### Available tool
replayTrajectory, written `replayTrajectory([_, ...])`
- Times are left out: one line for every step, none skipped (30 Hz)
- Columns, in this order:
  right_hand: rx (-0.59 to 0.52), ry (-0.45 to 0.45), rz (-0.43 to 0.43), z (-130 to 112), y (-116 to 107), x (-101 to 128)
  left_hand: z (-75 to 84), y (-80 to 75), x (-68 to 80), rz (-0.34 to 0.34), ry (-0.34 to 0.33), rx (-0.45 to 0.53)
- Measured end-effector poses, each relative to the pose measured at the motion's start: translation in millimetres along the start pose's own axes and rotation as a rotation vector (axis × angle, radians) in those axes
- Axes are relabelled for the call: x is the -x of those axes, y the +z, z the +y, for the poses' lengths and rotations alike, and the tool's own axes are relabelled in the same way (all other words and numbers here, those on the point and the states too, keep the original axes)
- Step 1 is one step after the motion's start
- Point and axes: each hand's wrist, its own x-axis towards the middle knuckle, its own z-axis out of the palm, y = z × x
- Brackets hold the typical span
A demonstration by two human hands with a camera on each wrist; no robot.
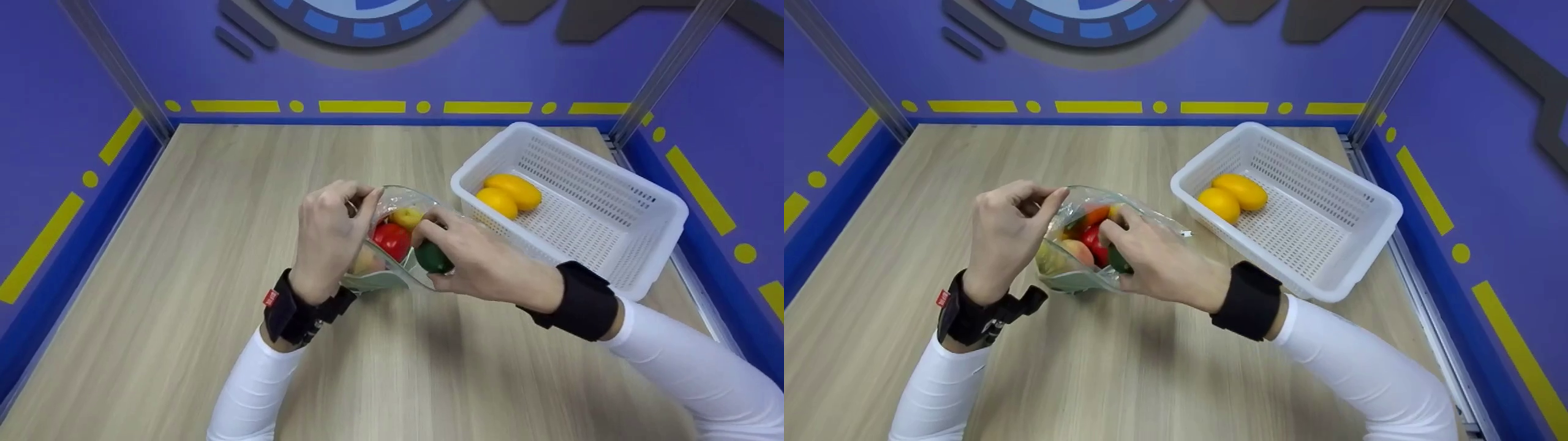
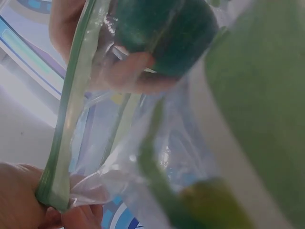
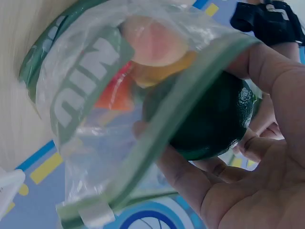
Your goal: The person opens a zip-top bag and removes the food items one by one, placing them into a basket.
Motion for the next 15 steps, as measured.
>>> replayTrajectory([-0.017, -0.006, 0.014, 1, -4, 4, 0.1, -0.2, 0.0, 0.001, -0.001, 0.0])
replayTrajectory([-0.037, -0.009, 0.026, 2, -8, 8, 0.1, -0.2, -0.3, 0.002, -0.002, 0.001])
replayTrajectory([-0.055, -0.004, 0.035, 3, -13, 12, 0.1, -0.3, -0.4, 0.003, -0.003, 0.001])
replayTrajectory([-0.072, 0.003, 0.042, 5, -17, 16, 0.1, -0.5, -0.6, 0.004, -0.004, 0.001])
replayTrajectory([-0.09, 0.011, 0.046, 7, -22, 20, 0.1, -0.6, -0.8, 0.005, -0.006, 0.001])
replayTrajectory([-0.116, 0.025, 0.045, 10, -28, 24, 0.0, -0.8, -0.9, 0.006, -0.008, 0.001])
replayTrajectory([-0.143, 0.038, 0.046, 13, -34, 27, 0.0, -1.0, -1.0, 0.007, -0.011, 0.0])
replayTrajectory([-0.17, 0.056, 0.046, 17, -40, 30, 0.0, -1.2, -1.1, 0.007, -0.014, 0.001])
replayTrajectory([-0.186, 0.077, 0.043, 21, -46, 32, 0.3, -1.4, -1.2, 0.007, -0.017, 0.001])
replayTrajectory([-0.199, 0.096, 0.041, 25, -53, 34, 0.5, -1.7, -1.4, 0.008, -0.02, 0.0])
replayTrajectory([-0.216, 0.12, 0.039, 30, -59, 36, 0.7, -1.9, -1.5, 0.009, -0.022, -0.001])
replayTrajectory([-0.234, 0.146, 0.037, 35, -64, 37, 1.0, -2.1, -1.6, 0.01, -0.024, -0.002])
replayTrajectory([-0.239, 0.174, 0.035, 40, -69, 38, 1.3, -2.3, -1.8, 0.011, -0.025, -0.004])
replayTrajectory([-0.24, 0.204, 0.028, 46, -73, 39, 1.5, -2.5, -1.9, 0.012, -0.026, -0.006])
replayTrajectory([-0.236, 0.231, 0.023, 52, -76, 39, 1.6, -2.6, -2.0, 0.013, -0.027, -0.008])
